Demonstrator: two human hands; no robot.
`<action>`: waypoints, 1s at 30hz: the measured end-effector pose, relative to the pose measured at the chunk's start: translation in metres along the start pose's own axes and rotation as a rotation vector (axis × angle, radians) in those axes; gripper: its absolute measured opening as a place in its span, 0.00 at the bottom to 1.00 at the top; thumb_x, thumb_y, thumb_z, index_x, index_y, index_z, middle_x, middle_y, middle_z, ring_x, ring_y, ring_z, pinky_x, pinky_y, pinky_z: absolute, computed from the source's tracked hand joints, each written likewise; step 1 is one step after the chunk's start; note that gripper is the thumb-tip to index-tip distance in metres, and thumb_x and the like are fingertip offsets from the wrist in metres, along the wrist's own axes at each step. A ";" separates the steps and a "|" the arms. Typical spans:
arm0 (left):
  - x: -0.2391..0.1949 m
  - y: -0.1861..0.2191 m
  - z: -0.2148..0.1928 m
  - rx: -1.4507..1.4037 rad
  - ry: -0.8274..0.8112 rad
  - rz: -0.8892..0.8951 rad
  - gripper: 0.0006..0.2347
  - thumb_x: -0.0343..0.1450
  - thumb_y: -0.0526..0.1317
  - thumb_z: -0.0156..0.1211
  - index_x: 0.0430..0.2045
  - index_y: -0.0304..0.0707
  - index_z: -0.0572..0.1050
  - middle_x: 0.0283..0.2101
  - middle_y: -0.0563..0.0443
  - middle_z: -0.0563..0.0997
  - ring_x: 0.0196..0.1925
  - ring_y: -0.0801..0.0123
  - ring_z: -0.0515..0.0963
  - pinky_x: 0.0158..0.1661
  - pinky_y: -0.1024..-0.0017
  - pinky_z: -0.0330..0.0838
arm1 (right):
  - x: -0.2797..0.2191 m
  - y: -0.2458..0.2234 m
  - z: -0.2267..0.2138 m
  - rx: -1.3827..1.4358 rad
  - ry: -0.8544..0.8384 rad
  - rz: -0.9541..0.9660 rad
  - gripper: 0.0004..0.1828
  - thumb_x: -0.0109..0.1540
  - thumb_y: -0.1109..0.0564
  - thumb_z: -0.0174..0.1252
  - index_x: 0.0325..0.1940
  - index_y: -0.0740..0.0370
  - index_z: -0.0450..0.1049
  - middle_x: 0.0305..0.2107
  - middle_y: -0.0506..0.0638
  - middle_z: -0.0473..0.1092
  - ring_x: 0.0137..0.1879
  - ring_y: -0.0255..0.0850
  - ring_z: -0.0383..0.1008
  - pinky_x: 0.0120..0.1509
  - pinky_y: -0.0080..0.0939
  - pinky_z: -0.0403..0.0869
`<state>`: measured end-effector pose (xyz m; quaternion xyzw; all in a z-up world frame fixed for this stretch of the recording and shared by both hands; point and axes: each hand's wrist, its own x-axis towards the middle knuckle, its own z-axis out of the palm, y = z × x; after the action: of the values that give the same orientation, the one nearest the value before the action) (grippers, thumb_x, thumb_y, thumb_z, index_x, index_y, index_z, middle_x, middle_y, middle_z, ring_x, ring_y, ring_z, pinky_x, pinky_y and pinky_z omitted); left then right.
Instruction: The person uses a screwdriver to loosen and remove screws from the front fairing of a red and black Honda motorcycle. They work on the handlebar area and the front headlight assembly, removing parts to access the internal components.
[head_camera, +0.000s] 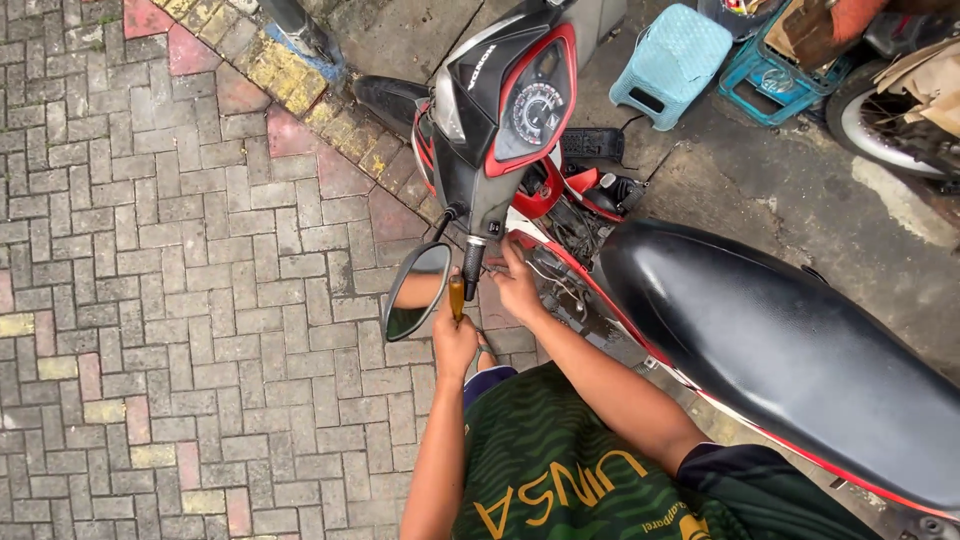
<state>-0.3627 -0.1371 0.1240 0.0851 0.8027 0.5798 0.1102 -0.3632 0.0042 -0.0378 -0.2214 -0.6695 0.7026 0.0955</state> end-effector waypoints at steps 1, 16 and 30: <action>0.005 0.007 -0.003 -0.009 0.005 0.001 0.32 0.62 0.15 0.38 0.65 0.27 0.68 0.62 0.21 0.72 0.66 0.31 0.68 0.63 0.43 0.63 | 0.001 0.001 0.002 -0.009 -0.003 -0.004 0.43 0.60 0.78 0.49 0.80 0.72 0.47 0.69 0.70 0.51 0.61 0.55 0.73 0.60 0.46 0.80; 0.025 -0.162 0.009 0.631 -0.087 0.420 0.12 0.72 0.32 0.49 0.18 0.47 0.76 0.16 0.47 0.79 0.25 0.54 0.82 0.48 0.53 0.74 | 0.015 0.058 -0.023 -0.257 0.065 -0.124 0.43 0.57 0.76 0.51 0.78 0.70 0.53 0.64 0.62 0.57 0.61 0.53 0.73 0.58 0.43 0.78; 0.050 -0.059 -0.067 -0.368 -0.550 -0.093 0.07 0.72 0.46 0.68 0.30 0.45 0.85 0.27 0.44 0.84 0.39 0.55 0.83 0.46 0.58 0.75 | 0.010 0.060 0.001 -0.331 0.290 -0.219 0.34 0.61 0.73 0.56 0.71 0.55 0.71 0.54 0.51 0.65 0.61 0.40 0.69 0.69 0.44 0.67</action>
<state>-0.4302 -0.2033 0.0838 0.1806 0.6278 0.6646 0.3627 -0.3626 0.0029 -0.0989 -0.2586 -0.7749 0.5295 0.2286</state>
